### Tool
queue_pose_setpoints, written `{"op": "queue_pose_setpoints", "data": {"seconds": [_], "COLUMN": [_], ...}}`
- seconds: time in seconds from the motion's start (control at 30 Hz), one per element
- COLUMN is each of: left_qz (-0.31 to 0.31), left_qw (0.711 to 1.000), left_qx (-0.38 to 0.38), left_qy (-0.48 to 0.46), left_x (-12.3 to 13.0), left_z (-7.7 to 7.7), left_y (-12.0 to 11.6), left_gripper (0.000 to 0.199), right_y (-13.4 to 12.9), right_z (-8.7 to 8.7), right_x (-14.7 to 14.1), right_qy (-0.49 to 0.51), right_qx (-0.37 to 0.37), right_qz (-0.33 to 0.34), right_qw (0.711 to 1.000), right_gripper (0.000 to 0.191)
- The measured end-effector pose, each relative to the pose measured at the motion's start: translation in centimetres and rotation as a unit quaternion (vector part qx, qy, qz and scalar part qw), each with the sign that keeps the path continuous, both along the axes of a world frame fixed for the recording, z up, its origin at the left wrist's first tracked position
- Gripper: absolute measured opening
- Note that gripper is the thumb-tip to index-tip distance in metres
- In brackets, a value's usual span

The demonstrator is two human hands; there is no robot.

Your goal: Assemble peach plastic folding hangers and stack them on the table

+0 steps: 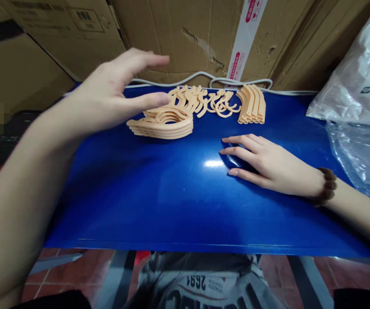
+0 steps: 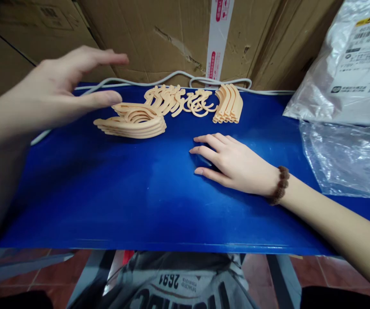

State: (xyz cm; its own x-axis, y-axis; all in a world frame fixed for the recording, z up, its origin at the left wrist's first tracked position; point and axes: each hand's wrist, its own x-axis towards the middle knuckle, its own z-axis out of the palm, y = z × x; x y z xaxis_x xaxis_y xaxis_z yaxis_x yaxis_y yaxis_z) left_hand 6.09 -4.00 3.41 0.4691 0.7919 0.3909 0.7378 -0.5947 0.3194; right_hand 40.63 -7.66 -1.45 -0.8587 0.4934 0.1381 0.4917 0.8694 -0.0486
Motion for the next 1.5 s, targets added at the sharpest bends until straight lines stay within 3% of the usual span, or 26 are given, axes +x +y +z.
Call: {"op": "queue_pose_setpoints", "data": {"seconds": [0.07,0.17,0.3,0.4,0.7,0.93,1.13,1.37,1.5], "left_qz": [-0.072,-0.149,-0.15,-0.154,-0.166,-0.165,-0.164,-0.156,-0.153], "left_qw": [0.996,0.984,0.976,0.975,0.971,0.971,0.969,0.969,0.969], "left_qx": [0.05,0.052,0.012,0.001,0.019,0.022,0.015,0.005,-0.004], "left_qy": [0.005,0.08,0.155,0.159,0.171,0.174,0.182,0.189,0.194], "left_x": [2.3,5.6,8.0,8.3,8.1,8.1,8.2,8.3,8.4], "left_z": [-0.6,-2.6,-5.6,-6.7,-6.7,-6.8,-6.6,-6.6,-6.6], "left_y": [-1.4,-3.3,-4.6,-4.6,-4.4,-4.4,-4.5,-4.5,-4.5], "left_gripper": [0.066,0.058,0.059,0.057,0.057,0.057,0.058,0.058,0.057], "right_y": [0.1,0.4,0.8,0.8,1.2,2.4,3.6,4.5,4.4], "right_z": [0.2,0.9,1.7,1.9,2.1,2.8,2.5,1.7,1.8], "right_x": [0.2,0.7,1.2,1.3,1.7,2.9,3.7,4.1,2.8], "right_qy": [-0.008,-0.018,-0.03,-0.035,-0.02,0.076,0.07,0.046,0.051], "right_qx": [0.004,0.026,0.044,0.047,0.062,0.162,0.165,0.163,0.156], "right_qz": [0.0,-0.027,-0.07,-0.067,-0.068,-0.203,-0.26,-0.213,-0.194], "right_qw": [1.0,0.999,0.996,0.996,0.996,0.963,0.949,0.962,0.967], "right_gripper": [0.047,0.049,0.048,0.047,0.037,0.035,0.035,0.041,0.037]}}
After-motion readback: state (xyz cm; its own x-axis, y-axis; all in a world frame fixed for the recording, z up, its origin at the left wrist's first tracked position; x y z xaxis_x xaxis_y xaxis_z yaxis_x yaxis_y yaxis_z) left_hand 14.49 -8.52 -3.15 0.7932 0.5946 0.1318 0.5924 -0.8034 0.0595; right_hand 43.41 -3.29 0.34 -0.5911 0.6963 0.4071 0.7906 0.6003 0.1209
